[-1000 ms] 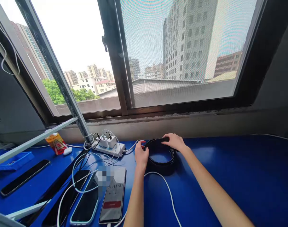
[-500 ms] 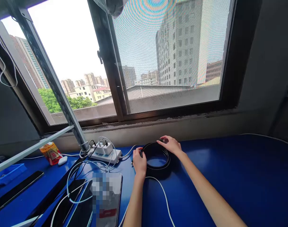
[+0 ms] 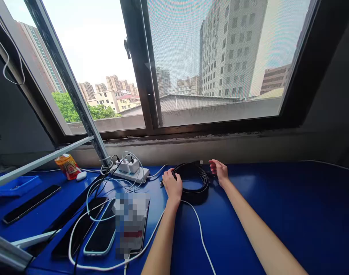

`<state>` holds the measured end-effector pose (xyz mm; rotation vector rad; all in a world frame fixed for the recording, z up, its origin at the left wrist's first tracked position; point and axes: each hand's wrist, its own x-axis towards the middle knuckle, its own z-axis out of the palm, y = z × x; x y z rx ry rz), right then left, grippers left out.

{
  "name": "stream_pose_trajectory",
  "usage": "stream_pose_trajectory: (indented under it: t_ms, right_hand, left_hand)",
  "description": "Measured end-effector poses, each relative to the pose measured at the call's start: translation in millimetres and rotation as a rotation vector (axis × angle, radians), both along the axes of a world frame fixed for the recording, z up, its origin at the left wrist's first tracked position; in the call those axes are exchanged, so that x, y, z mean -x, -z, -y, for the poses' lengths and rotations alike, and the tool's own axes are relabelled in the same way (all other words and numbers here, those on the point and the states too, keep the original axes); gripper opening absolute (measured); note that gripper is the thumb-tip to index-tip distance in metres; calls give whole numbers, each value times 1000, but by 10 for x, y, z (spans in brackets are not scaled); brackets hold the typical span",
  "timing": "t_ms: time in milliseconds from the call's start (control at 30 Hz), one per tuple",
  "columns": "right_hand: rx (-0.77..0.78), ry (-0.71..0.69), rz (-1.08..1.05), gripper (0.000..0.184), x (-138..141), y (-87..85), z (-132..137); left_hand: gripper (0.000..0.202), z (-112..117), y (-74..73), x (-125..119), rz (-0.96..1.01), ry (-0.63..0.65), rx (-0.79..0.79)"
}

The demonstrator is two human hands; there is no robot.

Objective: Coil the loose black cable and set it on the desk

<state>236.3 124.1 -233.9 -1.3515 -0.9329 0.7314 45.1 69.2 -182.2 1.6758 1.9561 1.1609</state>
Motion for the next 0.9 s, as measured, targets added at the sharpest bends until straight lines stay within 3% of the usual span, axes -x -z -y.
stream_pose_trajectory:
  t_ms: [500,767,900]
  right_hand:
    - [61,-113,21,30,-60,100,-69]
    - [10,-111,8,32,-61,115,-68]
    - [-6,-107,16,32,-45,96,-59]
  left_hand:
    - [24,-11,-40,1,25,-5,33]
    - [20,-158,-69,219,121,-173,77]
    - [31,-263,8,327,166,-148,179]
